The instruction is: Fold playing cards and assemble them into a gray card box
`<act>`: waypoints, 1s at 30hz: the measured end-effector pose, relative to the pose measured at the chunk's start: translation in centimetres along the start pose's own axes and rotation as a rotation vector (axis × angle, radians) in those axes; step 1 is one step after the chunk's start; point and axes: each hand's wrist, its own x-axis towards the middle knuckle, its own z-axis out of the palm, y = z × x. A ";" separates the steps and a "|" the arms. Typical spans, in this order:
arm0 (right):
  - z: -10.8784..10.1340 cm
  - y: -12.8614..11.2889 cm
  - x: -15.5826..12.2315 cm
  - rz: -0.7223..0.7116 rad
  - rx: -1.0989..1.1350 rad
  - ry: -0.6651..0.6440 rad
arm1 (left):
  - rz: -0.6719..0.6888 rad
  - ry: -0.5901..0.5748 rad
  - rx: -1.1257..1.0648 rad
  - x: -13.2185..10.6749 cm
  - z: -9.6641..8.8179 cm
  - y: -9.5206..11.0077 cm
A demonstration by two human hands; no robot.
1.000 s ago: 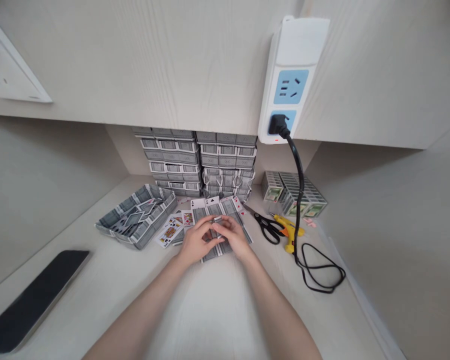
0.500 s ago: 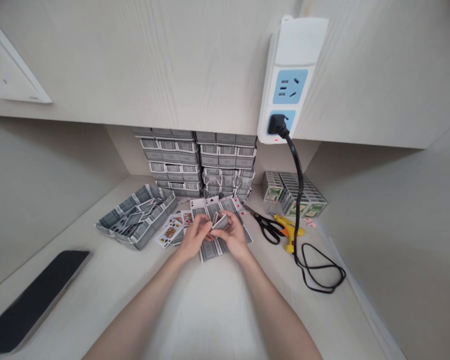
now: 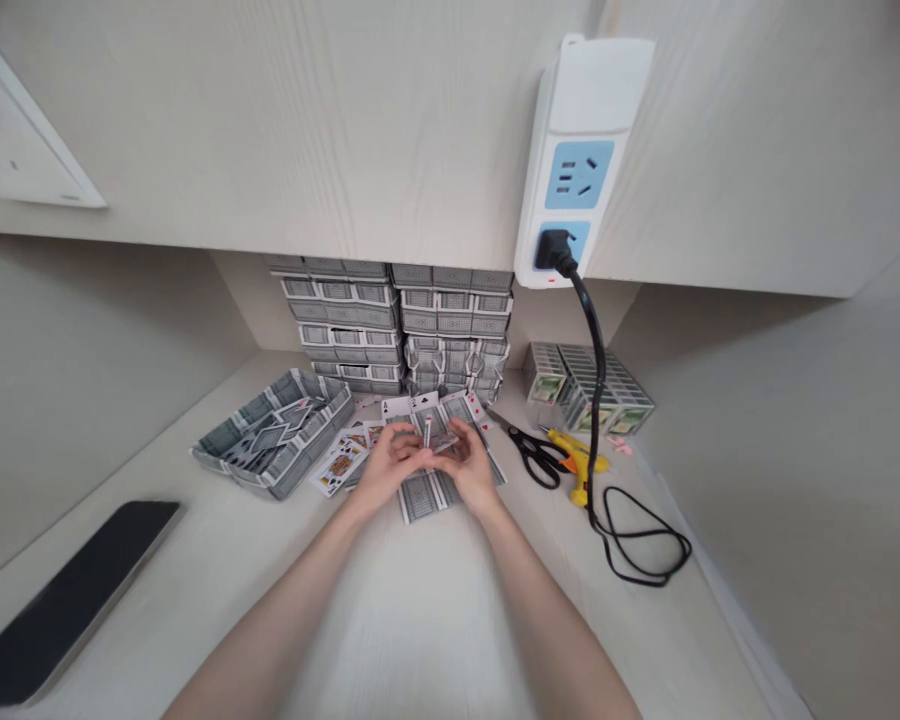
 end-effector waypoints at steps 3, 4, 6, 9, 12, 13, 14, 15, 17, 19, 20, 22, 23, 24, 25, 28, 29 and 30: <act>-0.4 0.4 0.4 0.070 0.083 -0.018 | 0.088 0.083 0.094 0.2 0.0 -0.5; -0.5 0.5 0.5 0.091 0.126 -0.019 | 0.113 0.083 0.141 0.2 -0.1 -0.7; -0.6 0.4 0.6 0.127 0.189 -0.006 | 0.162 0.052 0.259 0.1 -0.2 -1.1; -0.5 0.3 0.6 0.156 0.178 0.037 | 0.227 0.007 0.423 0.0 -0.4 -1.6; -0.2 0.2 0.5 0.157 0.103 0.049 | 0.260 -0.009 0.496 -0.1 -0.6 -1.5; -0.2 0.2 0.4 0.154 0.081 0.048 | 0.267 -0.008 0.508 -0.1 -0.6 -1.4; -0.1 0.2 0.4 0.152 0.064 0.048 | 0.273 -0.003 0.520 -0.2 -0.6 -1.2; 0.0 0.2 0.3 0.150 0.052 0.049 | 0.279 0.004 0.533 -0.2 -0.6 -1.1; 0.0 0.1 0.2 0.151 0.039 0.043 | 0.293 0.021 0.561 -0.2 -0.5 -0.9; 0.0 0.0 0.2 0.153 0.033 0.034 | 0.303 0.036 0.584 -0.3 -0.5 -0.7; -0.1 -0.1 0.2 0.154 0.032 0.031 | 0.303 0.046 0.593 -0.3 -0.4 -0.7; -0.2 -0.1 0.2 0.157 0.034 0.025 | 0.300 0.066 0.606 -0.4 -0.4 -0.7; -0.2 -0.1 0.2 0.158 0.038 0.018 | 0.299 0.073 0.612 -0.4 -0.4 -0.6; -0.2 -0.1 0.2 0.158 0.044 0.009 | 0.300 0.078 0.618 -0.4 -0.4 -0.6; -0.3 -0.1 0.2 0.158 0.050 -0.001 | 0.302 0.082 0.622 -0.4 -0.4 -0.6; -0.4 0.0 0.3 0.160 0.054 -0.016 | 0.305 0.087 0.626 -0.5 -0.4 -0.4; -0.4 0.1 0.3 0.163 0.051 -0.015 | 0.304 0.086 0.626 -0.6 -0.4 -0.4; -0.4 0.1 0.3 0.164 0.046 -0.014 | 0.304 0.085 0.628 -0.6 -0.3 -0.3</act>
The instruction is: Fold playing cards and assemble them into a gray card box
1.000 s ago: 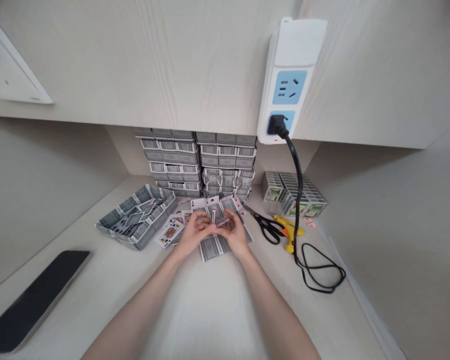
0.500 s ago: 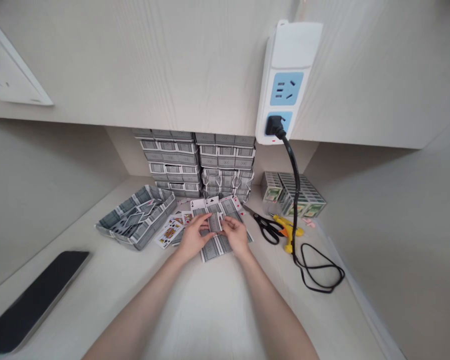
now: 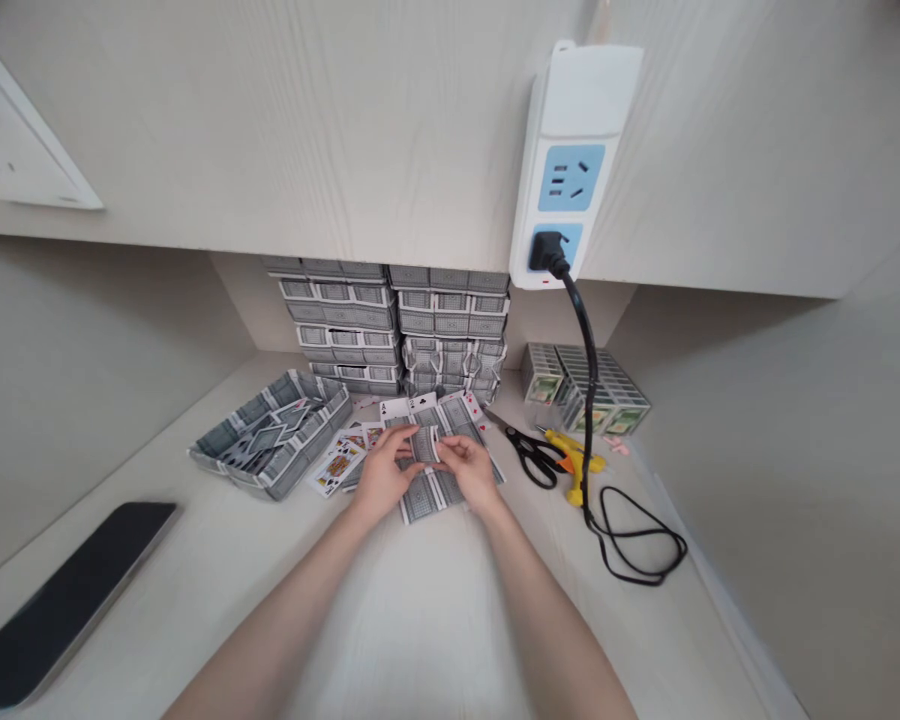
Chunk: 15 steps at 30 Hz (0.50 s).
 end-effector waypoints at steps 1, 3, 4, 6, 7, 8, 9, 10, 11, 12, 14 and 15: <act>0.0 0.0 0.0 -0.001 -0.004 0.004 | -0.001 -0.002 0.002 0.0 0.0 0.1; 0.0 0.0 0.0 -0.004 -0.014 0.012 | -0.003 -0.006 0.008 0.0 0.0 0.1; 0.0 0.0 0.0 -0.005 -0.020 0.016 | -0.004 -0.006 0.009 0.0 0.0 0.1; 0.1 -0.1 0.0 -0.002 -0.030 0.024 | 0.000 -0.005 0.006 0.0 0.0 0.1; 0.1 -0.1 0.0 0.001 -0.035 0.028 | 0.004 -0.005 0.004 0.0 0.1 0.0; 0.1 -0.1 0.0 0.002 -0.040 0.030 | 0.009 -0.004 0.003 0.0 0.1 0.0; 0.1 -0.1 -0.1 0.003 -0.045 0.033 | 0.013 -0.002 0.002 0.0 0.1 0.0; 0.2 -0.1 -0.1 0.003 -0.050 0.036 | 0.015 -0.001 0.002 0.0 0.1 0.0; 0.2 -0.1 -0.1 0.002 -0.054 0.039 | 0.016 0.000 0.001 0.0 0.1 0.0; 0.2 -0.1 -0.1 0.001 -0.055 0.042 | 0.017 0.000 -0.001 0.0 0.1 0.0; 0.2 -0.1 -0.1 0.001 -0.051 0.049 | 0.018 -0.004 -0.004 0.0 0.1 -0.1; 0.2 -0.1 -0.1 0.004 -0.045 0.051 | 0.018 -0.007 -0.004 0.0 0.1 -0.1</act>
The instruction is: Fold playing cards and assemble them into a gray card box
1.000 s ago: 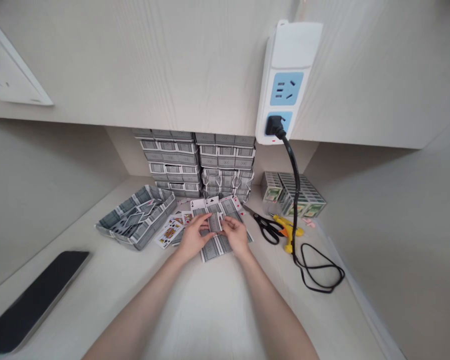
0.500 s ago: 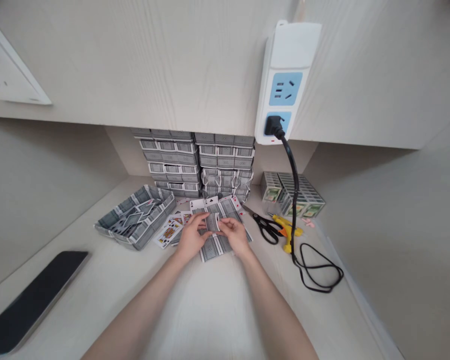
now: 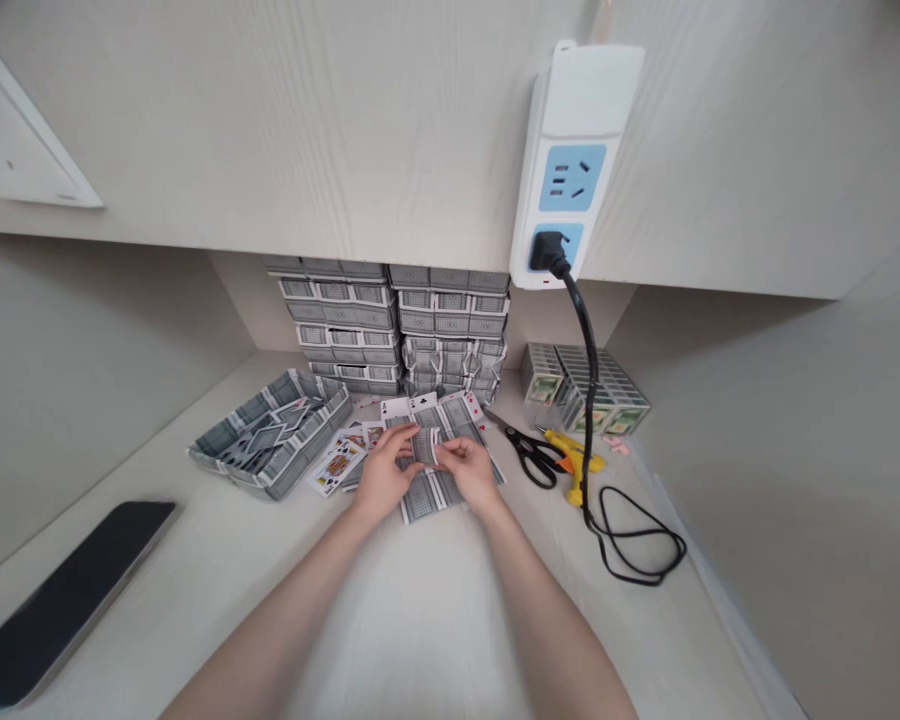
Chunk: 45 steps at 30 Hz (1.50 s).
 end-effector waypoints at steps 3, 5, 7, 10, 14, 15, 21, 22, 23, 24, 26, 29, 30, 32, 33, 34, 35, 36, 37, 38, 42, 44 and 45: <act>0.0 -0.1 -0.1 0.032 -0.004 -0.003 | 0.001 -0.003 0.005 0.0 0.0 0.0; 0.1 -0.2 -0.1 0.052 -0.017 -0.002 | 0.002 -0.006 0.009 0.0 0.1 0.0; 0.1 -0.2 -0.2 0.053 -0.022 0.015 | 0.003 -0.010 0.010 0.0 0.1 0.1; 0.1 0.1 -0.2 0.033 -0.029 0.058 | 0.016 -0.023 0.020 0.0 0.0 0.2; 0.0 0.3 -0.2 0.020 -0.048 0.078 | 0.038 -0.034 0.053 -0.1 0.0 0.4; 0.0 0.3 -0.1 0.021 -0.043 0.066 | 0.037 -0.031 0.060 -0.1 0.1 0.4; -0.1 0.2 0.0 -0.040 -0.042 0.001 | 0.022 -0.031 0.094 -0.2 0.1 0.2; -0.1 0.2 0.0 -0.055 -0.059 0.004 | 0.023 -0.031 0.106 -0.2 0.1 0.2; -0.1 0.3 0.0 -0.070 -0.078 0.010 | 0.026 -0.032 0.121 -0.2 0.0 0.2; -0.2 0.4 0.0 -0.085 -0.099 0.015 | 0.032 -0.036 0.140 -0.2 0.0 0.2; -0.3 0.7 0.1 -0.114 -0.136 0.019 | 0.051 -0.053 0.179 -0.3 -0.1 0.3; -0.5 1.0 0.2 -0.151 -0.177 0.024 | 0.077 -0.081 0.226 -0.3 -0.2 0.3; -0.5 1.1 0.2 -0.162 -0.192 0.026 | 0.084 -0.086 0.235 -0.3 -0.2 0.3; -0.6 1.2 0.2 -0.185 -0.229 0.025 | 0.096 -0.091 0.243 -0.3 -0.3 0.3; -0.7 1.3 0.3 -0.197 -0.252 0.017 | 0.103 -0.094 0.243 -0.3 -0.4 0.3; -0.7 1.3 0.3 -0.208 -0.280 0.004 | 0.111 -0.100 0.242 -0.2 -0.5 0.2; -0.7 1.4 0.3 -0.223 -0.310 -0.009 | 0.120 -0.110 0.240 -0.2 -0.6 0.2; -0.8 1.4 0.4 -0.241 -0.342 -0.019 | 0.128 -0.121 0.240 -0.2 -0.7 0.2; -0.8 1.4 0.4 -0.262 -0.373 -0.025 | 0.136 -0.132 0.243 -0.2 -0.8 0.3; -0.8 1.5 0.4 -0.282 -0.401 -0.028 | 0.142 -0.141 0.247 -0.1 -0.9 0.3; -0.7 1.4 0.4 -0.342 -0.467 -0.024 | 0.143 -0.162 0.269 -0.1 -1.2 0.6; -0.6 1.3 0.3 -0.362 -0.490 -0.020 | 0.139 -0.168 0.272 -0.1 -1.2 0.7; -0.6 1.2 0.2 -0.372 -0.501 -0.015 | 0.138 -0.167 0.271 -0.1 -1.2 0.8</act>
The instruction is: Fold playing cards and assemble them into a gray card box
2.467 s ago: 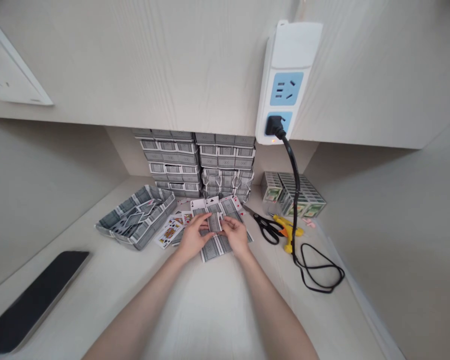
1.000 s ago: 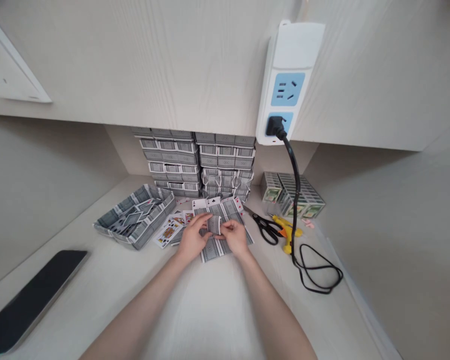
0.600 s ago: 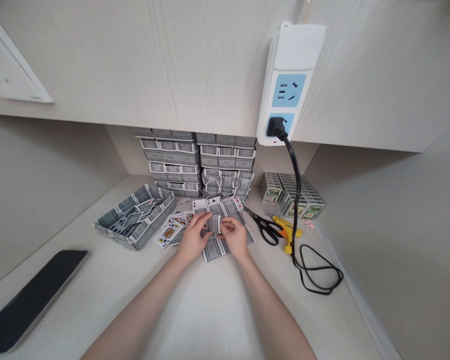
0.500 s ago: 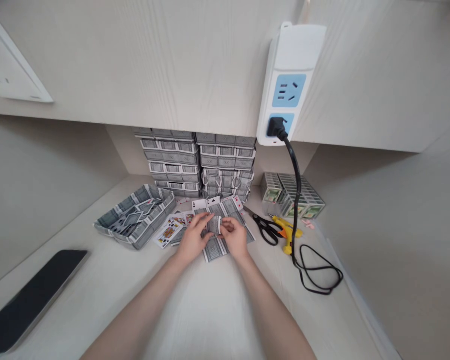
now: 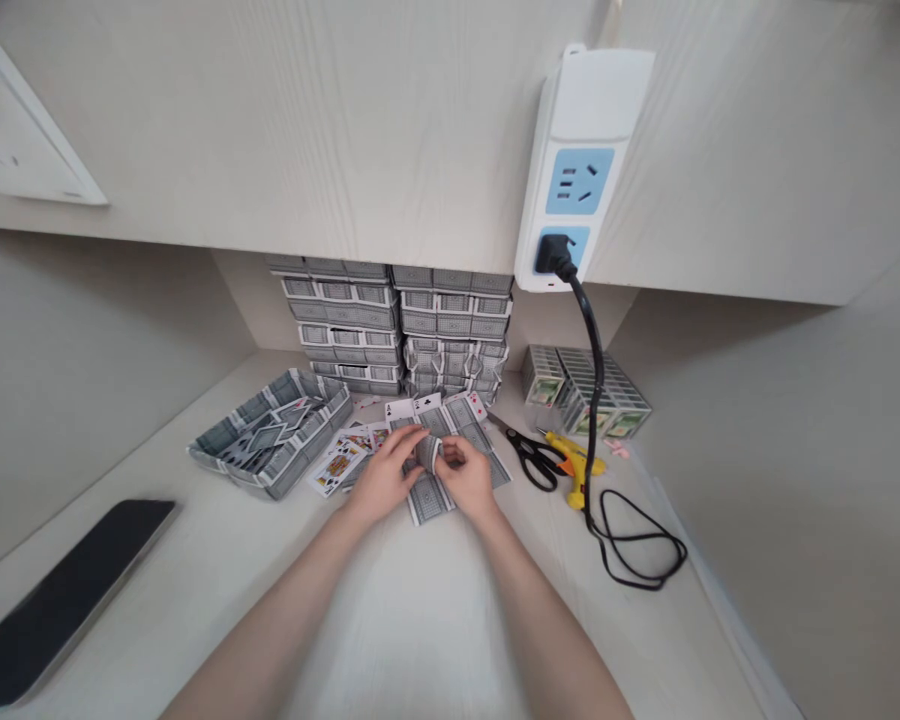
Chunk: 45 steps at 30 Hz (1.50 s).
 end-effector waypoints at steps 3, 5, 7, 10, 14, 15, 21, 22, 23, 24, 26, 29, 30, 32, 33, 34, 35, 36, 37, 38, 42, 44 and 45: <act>0.0 -0.2 -0.1 -0.017 -0.017 0.017 | -0.007 0.012 -0.008 0.0 0.2 0.1; 0.1 -0.2 -0.2 -0.015 -0.009 0.019 | -0.013 0.017 -0.014 0.1 0.3 0.1; 0.1 -0.2 -0.2 -0.005 0.017 0.015 | -0.015 0.014 -0.021 0.1 0.3 0.2; -0.1 -0.3 -0.3 0.003 0.063 -0.010 | -0.014 0.008 -0.034 0.0 0.4 0.2; -0.3 -0.5 -0.4 0.034 0.119 -0.065 | -0.018 0.009 -0.040 0.0 0.5 0.2; -0.3 -0.6 -0.4 0.059 0.147 -0.077 | -0.020 0.014 -0.039 0.0 0.5 0.1; -0.5 -1.5 -0.4 0.194 0.279 -0.077 | -0.039 0.053 -0.046 0.0 0.5 -0.4; -0.5 -1.7 -0.3 0.204 0.281 -0.080 | -0.042 0.059 -0.049 0.0 0.5 -0.4; -0.6 -1.9 -0.3 0.213 0.280 -0.088 | -0.046 0.066 -0.051 0.0 0.5 -0.4; -0.7 -2.1 -0.2 0.223 0.277 -0.102 | -0.050 0.072 -0.052 0.0 0.5 -0.4; -0.8 -2.4 -0.1 0.251 0.283 -0.139 | -0.055 0.084 -0.049 0.0 0.6 -0.4; -0.8 -2.5 -0.2 0.309 0.353 -0.189 | -0.064 0.095 -0.038 0.0 0.6 -0.4; -0.8 -2.5 -0.2 0.326 0.384 -0.200 | -0.069 0.100 -0.037 0.0 0.7 -0.5; -0.8 -2.3 -0.2 0.353 0.433 -0.207 | -0.076 0.109 -0.043 0.0 0.7 -0.6; -0.8 -2.2 -0.1 0.364 0.446 -0.205 | -0.076 0.110 -0.052 0.0 0.7 -0.6; -0.8 -2.1 -0.1 0.373 0.451 -0.199 | -0.073 0.110 -0.062 0.0 0.7 -0.6; -0.8 -2.0 0.0 0.381 0.447 -0.192 | -0.069 0.107 -0.073 0.0 0.6 -0.6; -0.8 -1.9 0.1 0.387 0.438 -0.187 | -0.065 0.103 -0.082 0.0 0.6 -0.6; -0.8 -1.8 0.1 0.391 0.427 -0.181 | -0.061 0.100 -0.088 0.0 0.6 -0.5; -0.8 -1.7 0.2 0.393 0.418 -0.174 | -0.058 0.098 -0.093 0.1 0.5 -0.5; -0.7 -1.5 0.3 0.400 0.450 -0.142 | -0.065 0.106 -0.118 0.1 0.5 -0.2; -0.6 -1.5 0.3 0.414 0.483 -0.126 | -0.071 0.110 -0.135 0.1 0.6 -0.2; -0.6 -1.5 0.3 0.420 0.491 -0.123 | -0.072 0.110 -0.139 0.1 0.6 -0.2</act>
